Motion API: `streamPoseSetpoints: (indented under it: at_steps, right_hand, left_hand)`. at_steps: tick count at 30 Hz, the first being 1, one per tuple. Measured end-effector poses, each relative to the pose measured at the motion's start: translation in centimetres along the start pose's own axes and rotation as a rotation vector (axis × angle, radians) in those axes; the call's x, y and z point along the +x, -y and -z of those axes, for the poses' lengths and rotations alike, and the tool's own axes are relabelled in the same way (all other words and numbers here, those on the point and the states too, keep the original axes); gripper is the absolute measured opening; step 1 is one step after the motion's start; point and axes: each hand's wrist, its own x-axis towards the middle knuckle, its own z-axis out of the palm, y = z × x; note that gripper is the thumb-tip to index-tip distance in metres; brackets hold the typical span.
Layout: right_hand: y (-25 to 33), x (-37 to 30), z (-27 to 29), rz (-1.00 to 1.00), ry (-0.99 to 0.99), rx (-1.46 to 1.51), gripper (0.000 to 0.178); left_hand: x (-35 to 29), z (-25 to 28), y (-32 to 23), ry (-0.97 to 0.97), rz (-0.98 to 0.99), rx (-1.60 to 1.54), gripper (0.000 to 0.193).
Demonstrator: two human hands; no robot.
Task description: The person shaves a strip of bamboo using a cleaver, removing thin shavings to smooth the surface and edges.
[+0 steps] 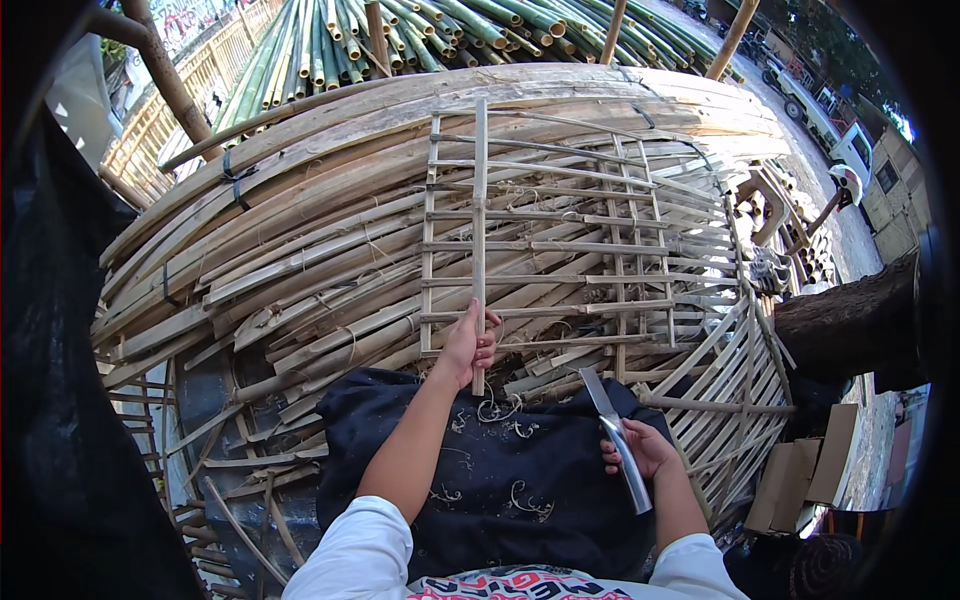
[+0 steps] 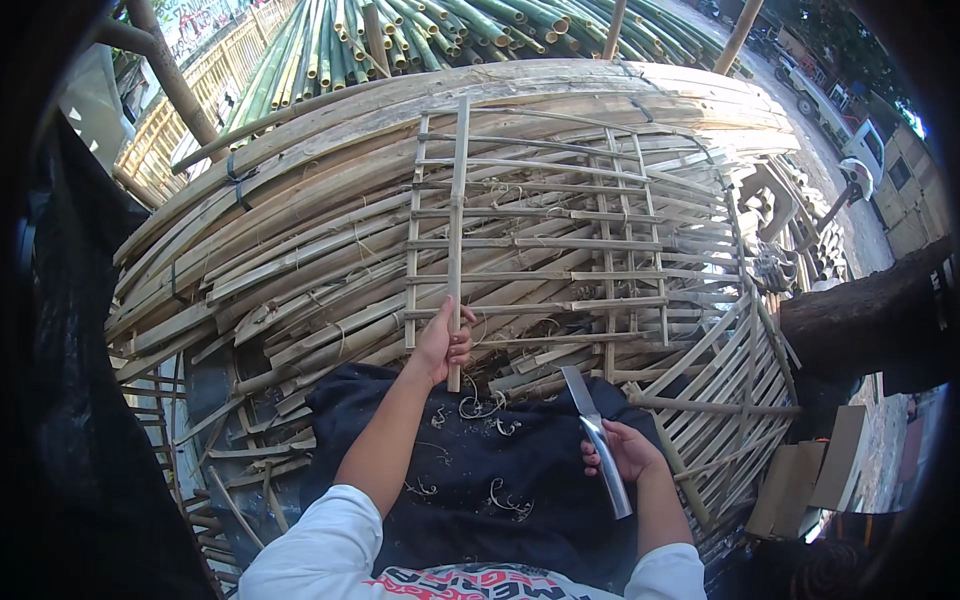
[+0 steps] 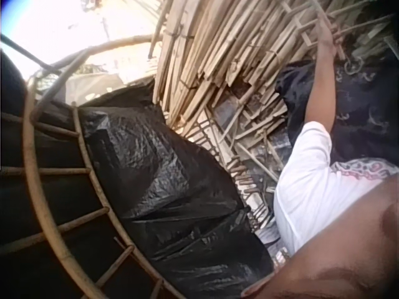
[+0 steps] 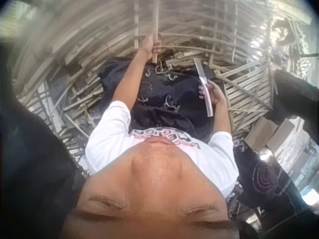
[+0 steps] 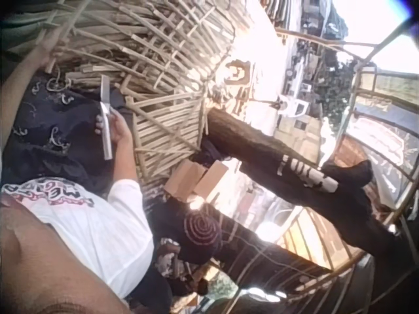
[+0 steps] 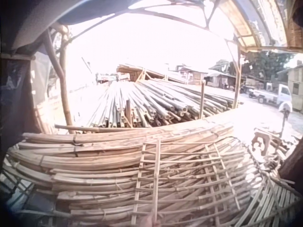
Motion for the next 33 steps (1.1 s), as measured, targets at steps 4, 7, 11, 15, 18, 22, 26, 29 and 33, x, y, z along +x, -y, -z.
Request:
streamPoseSetpoints:
  at_steps: [4,7,11,15,18,22,26,29,33]
  right_hand:
    - [0.1,0.2,0.2,-0.017,-0.024,-0.002,0.033]
    - [0.1,0.2,0.0,-0.009,-0.034,-0.017,0.033]
    - [0.1,0.2,-0.3,-0.008,-0.024,-0.015,0.033]
    - [0.0,0.1,-0.2,-0.005,-0.030,-0.023,0.034]
    - [0.0,0.1,-0.1,-0.002,-0.036,-0.022,0.035]
    - [0.1,0.3,-0.2,-0.005,-0.032,-0.028,0.035]
    - [0.1,0.3,0.2,-0.006,-0.002,-0.013,0.034]
    - [0.1,0.3,0.4,-0.008,-0.010,-0.009,0.034]
    - [0.1,0.3,0.7,-0.009,0.001,0.000,0.034]
  left_hand:
    - [1.0,0.7,0.4,-0.032,0.009,-0.030,0.046]
    - [1.4,1.0,0.5,-0.047,0.003,-0.048,0.045]
    - [1.6,1.3,0.5,-0.054,-0.002,-0.055,0.044]
    - [1.7,1.2,0.7,-0.085,-0.030,0.008,0.043]
    - [2.1,1.4,1.1,-0.174,-0.138,0.173,0.042]
    - [4.0,2.9,2.5,-0.372,-0.497,0.575,0.046]
    - [3.1,1.6,2.5,-0.475,-0.703,0.791,0.048]
    - [2.2,1.4,1.9,-0.472,-0.734,0.911,0.046]
    - [1.3,0.6,1.5,-0.474,-0.842,1.020,0.043]
